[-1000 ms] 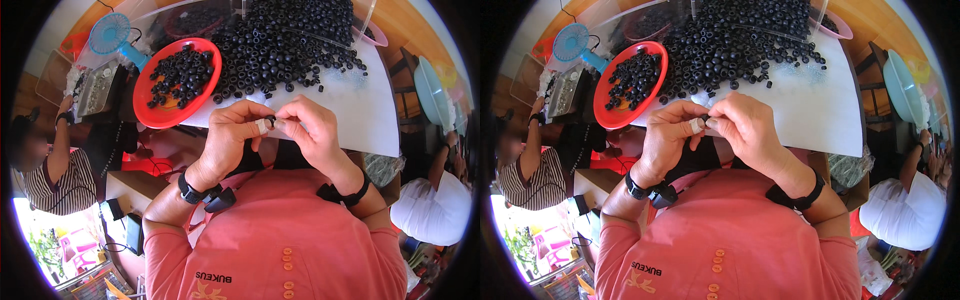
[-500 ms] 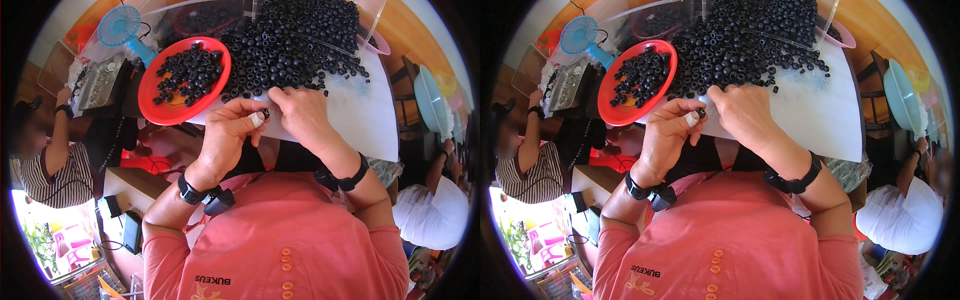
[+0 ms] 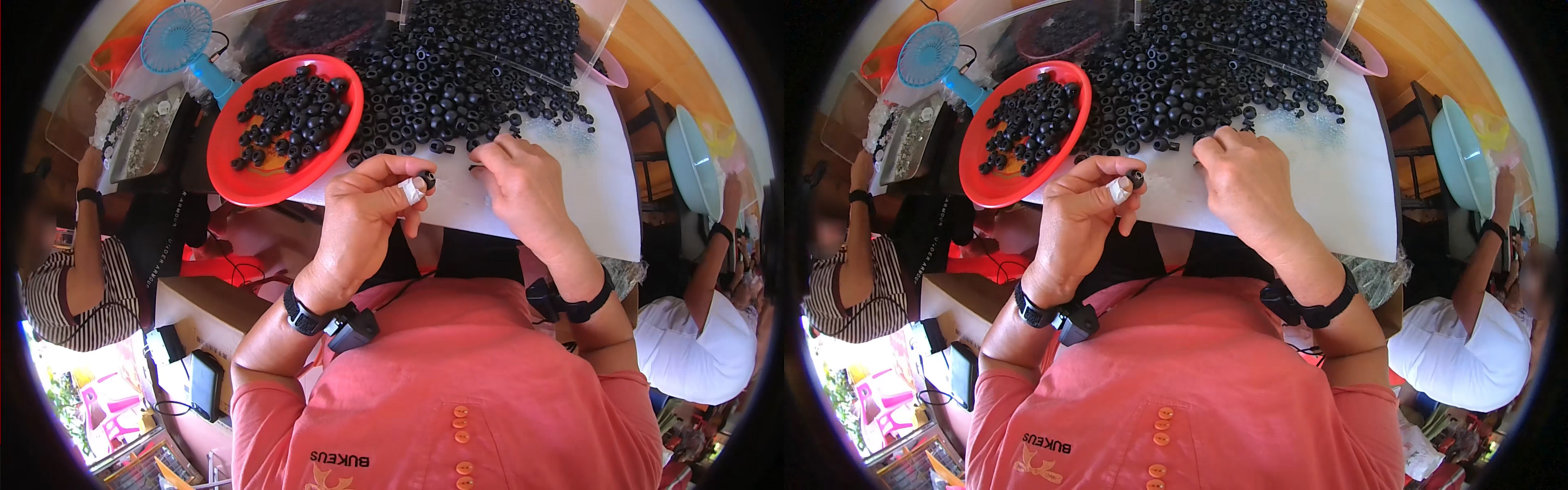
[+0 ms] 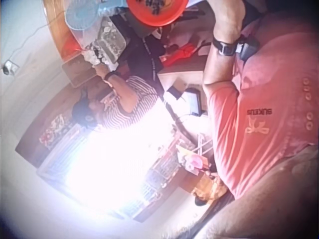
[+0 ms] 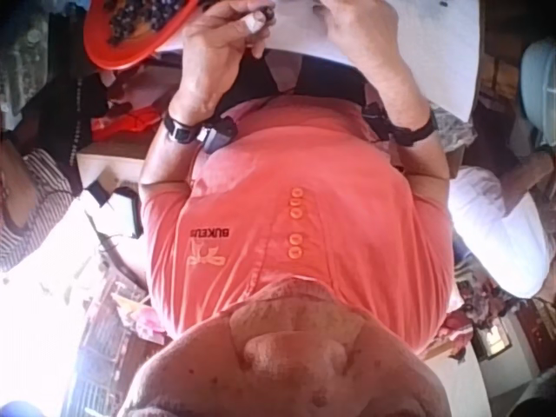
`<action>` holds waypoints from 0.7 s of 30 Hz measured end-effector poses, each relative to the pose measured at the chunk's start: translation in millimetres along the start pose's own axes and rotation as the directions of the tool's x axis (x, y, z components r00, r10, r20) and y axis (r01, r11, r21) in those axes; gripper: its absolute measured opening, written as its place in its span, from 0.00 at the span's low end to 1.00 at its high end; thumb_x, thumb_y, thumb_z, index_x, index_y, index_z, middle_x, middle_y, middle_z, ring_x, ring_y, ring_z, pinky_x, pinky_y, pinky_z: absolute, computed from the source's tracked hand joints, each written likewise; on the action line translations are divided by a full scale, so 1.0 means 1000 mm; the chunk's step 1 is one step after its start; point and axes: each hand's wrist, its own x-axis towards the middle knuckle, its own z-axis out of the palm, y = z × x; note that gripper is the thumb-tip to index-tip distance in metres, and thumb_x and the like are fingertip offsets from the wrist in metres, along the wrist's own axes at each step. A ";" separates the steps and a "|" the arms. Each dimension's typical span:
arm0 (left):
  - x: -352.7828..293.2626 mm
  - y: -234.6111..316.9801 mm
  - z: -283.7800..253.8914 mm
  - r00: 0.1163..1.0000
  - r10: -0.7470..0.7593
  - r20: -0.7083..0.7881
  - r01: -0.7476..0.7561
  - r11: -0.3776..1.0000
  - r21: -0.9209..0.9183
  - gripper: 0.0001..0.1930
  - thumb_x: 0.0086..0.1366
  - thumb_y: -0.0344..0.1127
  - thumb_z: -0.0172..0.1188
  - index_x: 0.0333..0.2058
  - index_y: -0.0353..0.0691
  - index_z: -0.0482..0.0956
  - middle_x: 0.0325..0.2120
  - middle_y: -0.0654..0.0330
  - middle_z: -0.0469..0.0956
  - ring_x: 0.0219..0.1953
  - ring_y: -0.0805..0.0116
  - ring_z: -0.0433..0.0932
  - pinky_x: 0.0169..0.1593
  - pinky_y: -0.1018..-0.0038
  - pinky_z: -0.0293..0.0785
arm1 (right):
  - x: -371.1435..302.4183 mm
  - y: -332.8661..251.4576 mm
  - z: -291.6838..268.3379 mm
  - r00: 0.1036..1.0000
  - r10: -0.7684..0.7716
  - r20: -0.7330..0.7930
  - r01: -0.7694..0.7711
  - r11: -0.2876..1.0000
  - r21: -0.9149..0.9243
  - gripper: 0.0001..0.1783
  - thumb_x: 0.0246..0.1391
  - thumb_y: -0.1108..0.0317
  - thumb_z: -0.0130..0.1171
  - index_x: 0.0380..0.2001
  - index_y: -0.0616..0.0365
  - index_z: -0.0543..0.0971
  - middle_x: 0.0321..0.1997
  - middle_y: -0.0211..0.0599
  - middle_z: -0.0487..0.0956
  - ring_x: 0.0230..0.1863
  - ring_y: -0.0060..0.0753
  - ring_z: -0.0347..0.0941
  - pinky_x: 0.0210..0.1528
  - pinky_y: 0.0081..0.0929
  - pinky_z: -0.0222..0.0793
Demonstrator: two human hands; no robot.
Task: Manually assembling small black plastic components by hand on a workstation.
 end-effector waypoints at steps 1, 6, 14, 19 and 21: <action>0.000 0.001 0.002 1.000 -0.007 -0.008 0.007 1.000 0.008 0.12 0.66 0.27 0.58 0.46 0.27 0.77 0.35 0.53 0.79 0.31 0.70 0.77 0.28 0.77 0.72 | 0.000 0.000 0.003 1.000 -0.022 0.003 0.022 1.000 -0.018 0.04 0.43 0.73 0.62 0.25 0.54 0.77 0.26 0.34 0.75 0.29 0.40 0.75 0.31 0.36 0.68; 0.002 0.001 0.006 0.999 -0.029 -0.032 0.029 1.000 0.003 0.10 0.65 0.26 0.60 0.44 0.29 0.79 0.33 0.57 0.80 0.30 0.75 0.75 0.27 0.80 0.72 | 0.001 -0.001 0.004 0.997 -0.063 0.036 0.066 0.995 -0.076 0.02 0.43 0.73 0.60 0.24 0.55 0.77 0.27 0.34 0.74 0.28 0.38 0.73 0.31 0.34 0.66; 0.011 -0.002 0.018 1.000 -0.022 0.004 0.021 0.995 0.095 0.11 0.66 0.27 0.58 0.45 0.28 0.78 0.34 0.54 0.79 0.31 0.71 0.77 0.28 0.78 0.72 | -0.009 -0.002 -0.010 0.992 -0.128 0.000 0.127 0.987 -0.100 0.05 0.42 0.74 0.56 0.27 0.59 0.74 0.29 0.38 0.73 0.34 0.41 0.73 0.37 0.36 0.65; 0.014 -0.007 0.019 1.000 -0.020 0.023 0.018 0.997 0.070 0.11 0.66 0.26 0.58 0.45 0.28 0.78 0.34 0.54 0.80 0.30 0.72 0.77 0.27 0.78 0.71 | -0.024 0.025 -0.041 0.984 -0.026 0.177 0.054 0.987 -0.153 0.08 0.38 0.77 0.57 0.27 0.59 0.74 0.30 0.40 0.75 0.34 0.43 0.73 0.37 0.37 0.65; 0.019 -0.011 0.024 0.999 -0.026 0.038 0.023 0.997 0.079 0.11 0.65 0.26 0.58 0.45 0.28 0.79 0.33 0.54 0.80 0.30 0.72 0.77 0.27 0.79 0.71 | -0.030 0.034 -0.037 0.972 -0.079 0.221 0.101 0.991 -0.091 0.07 0.37 0.77 0.58 0.26 0.58 0.74 0.30 0.38 0.75 0.33 0.43 0.74 0.36 0.38 0.65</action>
